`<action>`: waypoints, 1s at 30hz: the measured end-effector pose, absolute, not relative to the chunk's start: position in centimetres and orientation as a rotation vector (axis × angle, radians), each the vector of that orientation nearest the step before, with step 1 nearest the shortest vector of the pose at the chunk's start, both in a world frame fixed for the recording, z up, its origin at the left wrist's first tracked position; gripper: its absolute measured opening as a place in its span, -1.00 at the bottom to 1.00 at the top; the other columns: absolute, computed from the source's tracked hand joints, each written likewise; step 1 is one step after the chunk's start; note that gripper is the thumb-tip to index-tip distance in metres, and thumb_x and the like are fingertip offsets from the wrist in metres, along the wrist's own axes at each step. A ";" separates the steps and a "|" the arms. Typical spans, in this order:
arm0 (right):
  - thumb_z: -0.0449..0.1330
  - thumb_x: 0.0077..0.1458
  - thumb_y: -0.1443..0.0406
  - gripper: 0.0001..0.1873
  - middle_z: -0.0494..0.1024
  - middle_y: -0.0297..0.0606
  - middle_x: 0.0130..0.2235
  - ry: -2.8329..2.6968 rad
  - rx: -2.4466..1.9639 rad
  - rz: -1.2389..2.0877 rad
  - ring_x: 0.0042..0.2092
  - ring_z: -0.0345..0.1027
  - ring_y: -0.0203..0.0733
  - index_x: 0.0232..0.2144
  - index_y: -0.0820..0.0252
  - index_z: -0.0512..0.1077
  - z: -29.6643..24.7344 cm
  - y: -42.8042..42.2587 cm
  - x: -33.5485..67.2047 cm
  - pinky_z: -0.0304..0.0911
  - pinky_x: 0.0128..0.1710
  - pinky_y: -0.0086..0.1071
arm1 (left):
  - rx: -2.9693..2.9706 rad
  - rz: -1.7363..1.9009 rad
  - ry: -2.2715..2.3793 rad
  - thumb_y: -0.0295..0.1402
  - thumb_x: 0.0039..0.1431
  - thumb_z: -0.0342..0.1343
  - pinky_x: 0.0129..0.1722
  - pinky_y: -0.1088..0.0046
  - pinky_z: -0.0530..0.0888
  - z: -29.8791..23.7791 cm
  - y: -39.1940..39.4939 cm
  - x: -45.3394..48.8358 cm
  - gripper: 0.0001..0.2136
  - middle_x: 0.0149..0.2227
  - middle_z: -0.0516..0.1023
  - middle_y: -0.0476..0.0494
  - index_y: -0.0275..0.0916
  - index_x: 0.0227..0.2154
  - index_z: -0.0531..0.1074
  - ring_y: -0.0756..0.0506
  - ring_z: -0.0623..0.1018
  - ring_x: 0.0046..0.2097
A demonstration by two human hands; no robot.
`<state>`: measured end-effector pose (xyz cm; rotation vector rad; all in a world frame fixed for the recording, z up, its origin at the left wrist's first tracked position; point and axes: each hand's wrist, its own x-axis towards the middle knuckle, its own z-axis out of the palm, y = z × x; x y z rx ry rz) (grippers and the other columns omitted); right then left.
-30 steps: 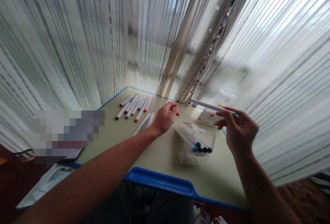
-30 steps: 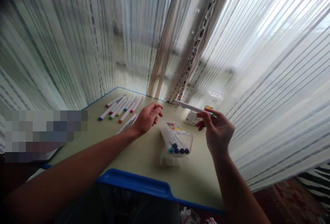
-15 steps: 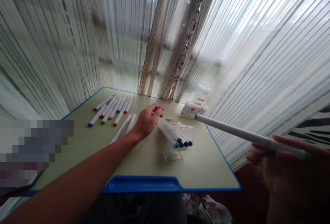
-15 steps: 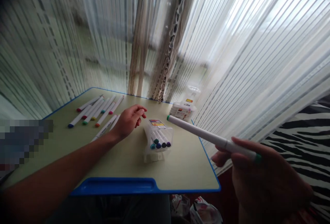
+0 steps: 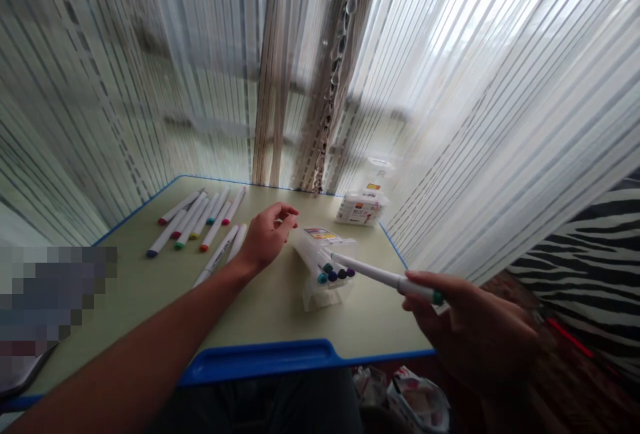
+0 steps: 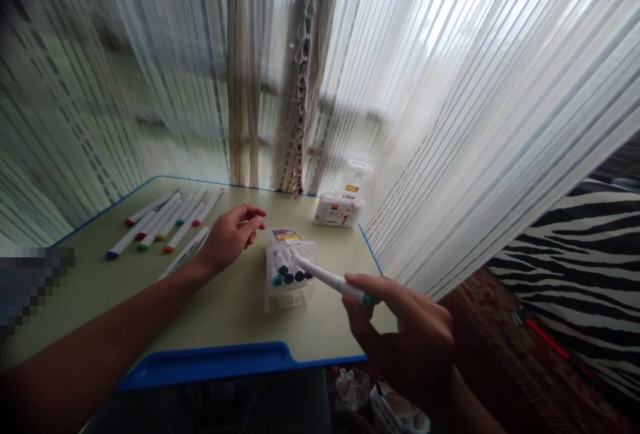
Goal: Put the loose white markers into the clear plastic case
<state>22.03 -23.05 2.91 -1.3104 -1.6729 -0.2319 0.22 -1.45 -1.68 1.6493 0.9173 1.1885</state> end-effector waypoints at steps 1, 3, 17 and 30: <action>0.36 0.09 0.38 -0.72 0.67 -0.36 -0.37 -1.728 -1.297 -0.302 -0.50 0.52 -0.23 -0.14 -0.04 0.58 3.0 -22.6 21.6 0.50 -0.46 -0.37 | 1.649 1.184 0.917 -0.20 0.13 0.12 -0.58 0.51 0.30 -1.7 -1.5 0.2 -0.74 -0.39 0.54 -0.10 -0.30 -0.25 0.47 0.05 0.34 -0.57; 0.33 0.11 0.39 -0.71 0.66 -0.35 -0.36 -1.827 -1.263 -0.353 -0.50 0.50 -0.27 -0.11 0.00 0.54 3.1 -21.7 20.8 0.47 -0.47 -0.41 | 1.651 1.175 0.919 -0.20 0.12 0.13 -0.58 0.51 0.30 -1.6 -1.5 0.2 -0.74 -0.39 0.53 -0.11 -0.30 -0.24 0.47 0.05 0.35 -0.56; 0.25 0.20 0.34 -0.69 0.62 -0.19 -0.21 -2.029 -1.252 -0.195 -0.37 0.48 -0.24 0.01 0.11 0.52 1.8 -18.2 18.9 0.49 -0.34 -0.38 | 1.703 1.182 0.945 -0.23 0.15 0.12 -0.53 0.50 0.33 -1.9 -1.2 0.1 -0.77 -0.41 0.57 -0.12 -0.29 -0.25 0.50 0.02 0.39 -0.55; 0.23 0.17 0.40 -0.62 0.60 -0.13 -0.15 -2.062 -1.233 -0.298 -0.38 0.46 -0.23 0.05 0.14 0.49 1.7 -17.6 19.0 0.50 -0.34 -0.32 | 1.721 1.197 0.942 -0.29 0.16 0.12 -0.49 0.50 0.37 -2.0 -1.3 0.2 -0.82 -0.38 0.59 -0.12 -0.27 -0.27 0.52 0.02 0.41 -0.52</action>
